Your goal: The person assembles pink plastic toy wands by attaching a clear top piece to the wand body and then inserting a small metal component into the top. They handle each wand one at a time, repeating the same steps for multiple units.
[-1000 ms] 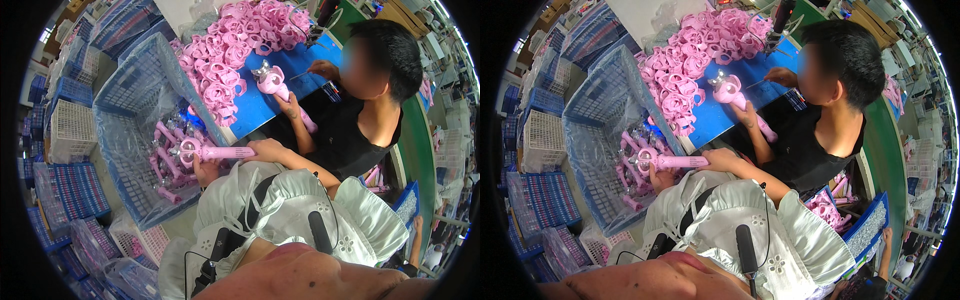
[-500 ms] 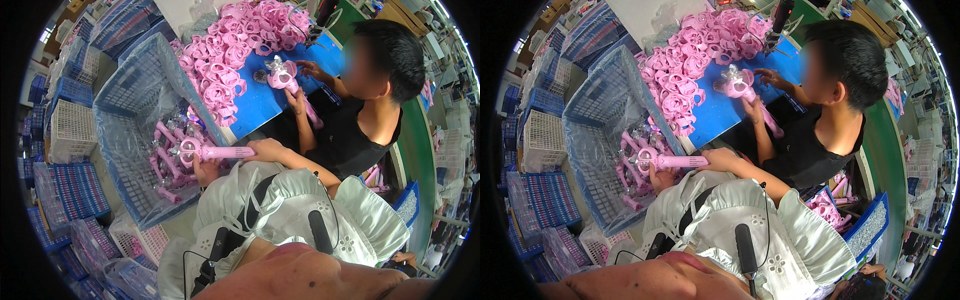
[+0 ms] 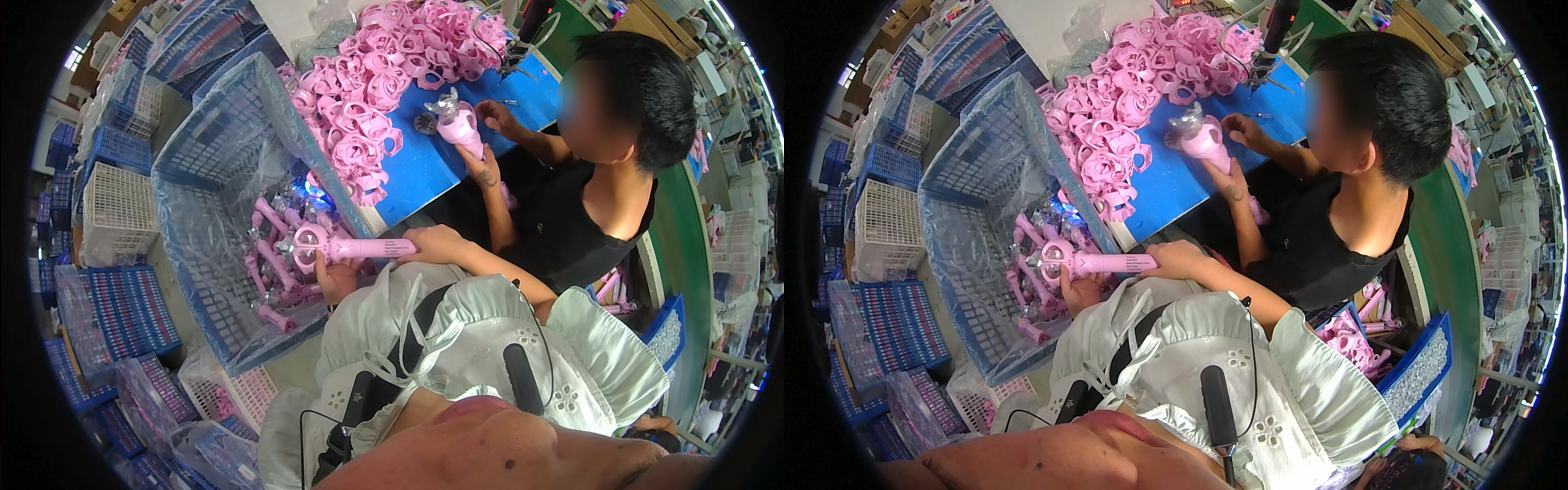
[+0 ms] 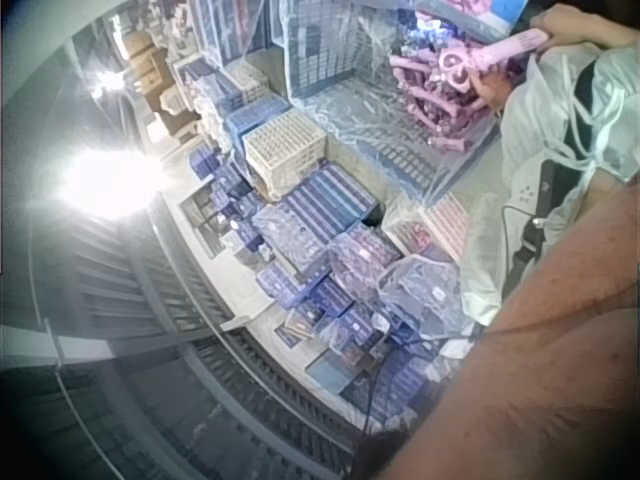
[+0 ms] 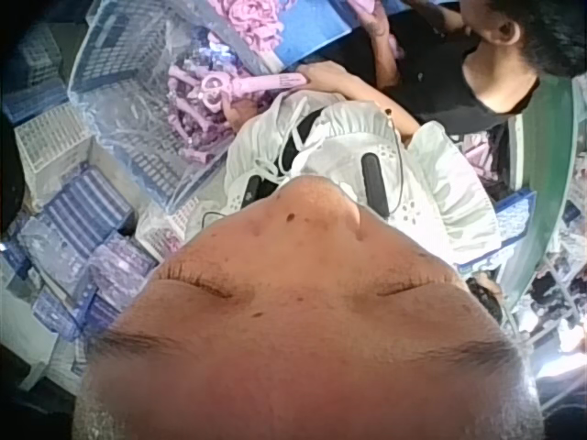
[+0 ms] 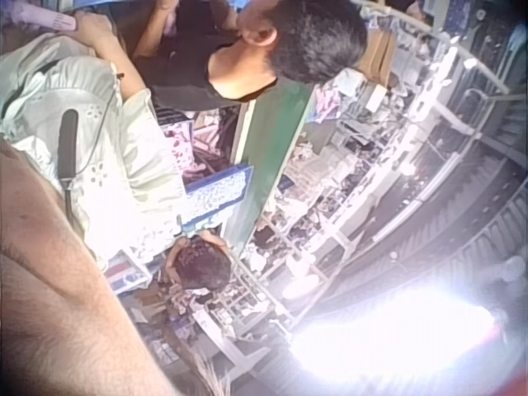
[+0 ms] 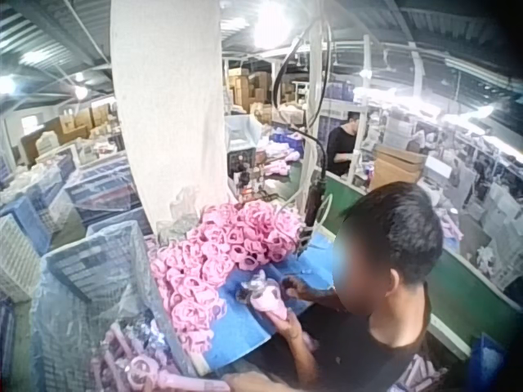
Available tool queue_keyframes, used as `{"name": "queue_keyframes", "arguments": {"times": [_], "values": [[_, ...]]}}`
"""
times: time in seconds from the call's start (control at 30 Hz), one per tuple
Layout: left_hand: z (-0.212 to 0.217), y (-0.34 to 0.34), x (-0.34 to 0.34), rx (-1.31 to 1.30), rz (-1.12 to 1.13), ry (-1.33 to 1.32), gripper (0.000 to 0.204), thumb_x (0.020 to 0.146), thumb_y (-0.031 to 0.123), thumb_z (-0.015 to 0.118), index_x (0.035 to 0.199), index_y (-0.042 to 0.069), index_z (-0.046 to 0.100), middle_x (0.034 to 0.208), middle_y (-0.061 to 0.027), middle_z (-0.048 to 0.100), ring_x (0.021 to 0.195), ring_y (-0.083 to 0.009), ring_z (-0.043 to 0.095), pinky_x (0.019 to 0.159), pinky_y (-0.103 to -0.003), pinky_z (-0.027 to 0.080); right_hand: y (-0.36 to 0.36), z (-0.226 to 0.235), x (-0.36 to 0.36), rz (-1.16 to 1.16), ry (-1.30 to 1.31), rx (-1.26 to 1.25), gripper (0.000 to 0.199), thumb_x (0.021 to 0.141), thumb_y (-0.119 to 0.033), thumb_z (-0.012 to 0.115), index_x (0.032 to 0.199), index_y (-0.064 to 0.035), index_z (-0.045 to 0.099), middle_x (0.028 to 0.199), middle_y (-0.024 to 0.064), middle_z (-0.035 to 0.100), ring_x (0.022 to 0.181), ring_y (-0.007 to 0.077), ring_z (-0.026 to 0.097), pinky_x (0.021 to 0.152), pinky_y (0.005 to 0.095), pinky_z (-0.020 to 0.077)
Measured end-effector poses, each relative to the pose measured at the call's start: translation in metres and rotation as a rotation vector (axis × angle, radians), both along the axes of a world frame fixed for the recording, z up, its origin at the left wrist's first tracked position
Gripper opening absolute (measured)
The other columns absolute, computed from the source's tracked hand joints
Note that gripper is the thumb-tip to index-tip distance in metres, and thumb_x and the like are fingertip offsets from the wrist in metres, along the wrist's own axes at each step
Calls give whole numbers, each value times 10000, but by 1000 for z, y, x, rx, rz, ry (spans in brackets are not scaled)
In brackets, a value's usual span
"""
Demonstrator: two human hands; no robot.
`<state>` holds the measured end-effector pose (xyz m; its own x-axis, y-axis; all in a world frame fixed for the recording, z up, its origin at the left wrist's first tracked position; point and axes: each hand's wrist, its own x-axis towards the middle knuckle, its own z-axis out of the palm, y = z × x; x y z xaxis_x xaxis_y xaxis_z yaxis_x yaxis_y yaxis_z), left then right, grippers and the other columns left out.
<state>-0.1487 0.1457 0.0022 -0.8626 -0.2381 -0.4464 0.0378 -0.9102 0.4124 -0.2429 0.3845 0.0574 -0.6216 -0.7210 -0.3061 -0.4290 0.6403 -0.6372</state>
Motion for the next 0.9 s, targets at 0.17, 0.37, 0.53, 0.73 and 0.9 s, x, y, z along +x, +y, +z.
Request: {"name": "queue_keyframes", "arguments": {"times": [0.17,0.37,0.53,0.73,0.9], "values": [[1,1,-1,-14,15,-18,491,889,438,532,1226,84,486,1213,-100,555,1119,-295,529,957,-476,425,0,1,-1,7,-22,46,551,776,-584,583,1010,-85,596,906,140,649,830,325,631,723,410,493],[-1,-1,0,-3,2,-12,485,893,433,526,1230,86,484,1210,-99,557,1121,-298,528,957,-484,423,0,-1,-1,7,-15,43,552,774,-585,586,1013,-87,597,908,137,649,825,323,632,720,411,494],[-6,-2,0,4,6,8,495,876,416,556,1234,82,480,1216,-119,549,1144,-311,508,999,-490,385,0,-2,0,-3,1,-16,565,773,-586,581,967,-55,593,864,171,651,795,352,634,699,439,493],[-7,-2,0,-6,21,-14,498,876,421,552,1231,79,480,1221,-123,545,1152,-313,500,1009,-493,373,0,-2,0,0,-21,49,556,770,-590,587,1010,-89,600,907,132,651,821,324,632,717,411,494],[-6,0,-1,-22,40,-10,511,868,428,562,1232,79,481,1228,-116,541,1162,-304,491,1021,-482,358,0,-2,0,-5,-5,-18,561,771,-580,584,975,-57,596,875,170,653,808,350,635,713,438,494]]}}
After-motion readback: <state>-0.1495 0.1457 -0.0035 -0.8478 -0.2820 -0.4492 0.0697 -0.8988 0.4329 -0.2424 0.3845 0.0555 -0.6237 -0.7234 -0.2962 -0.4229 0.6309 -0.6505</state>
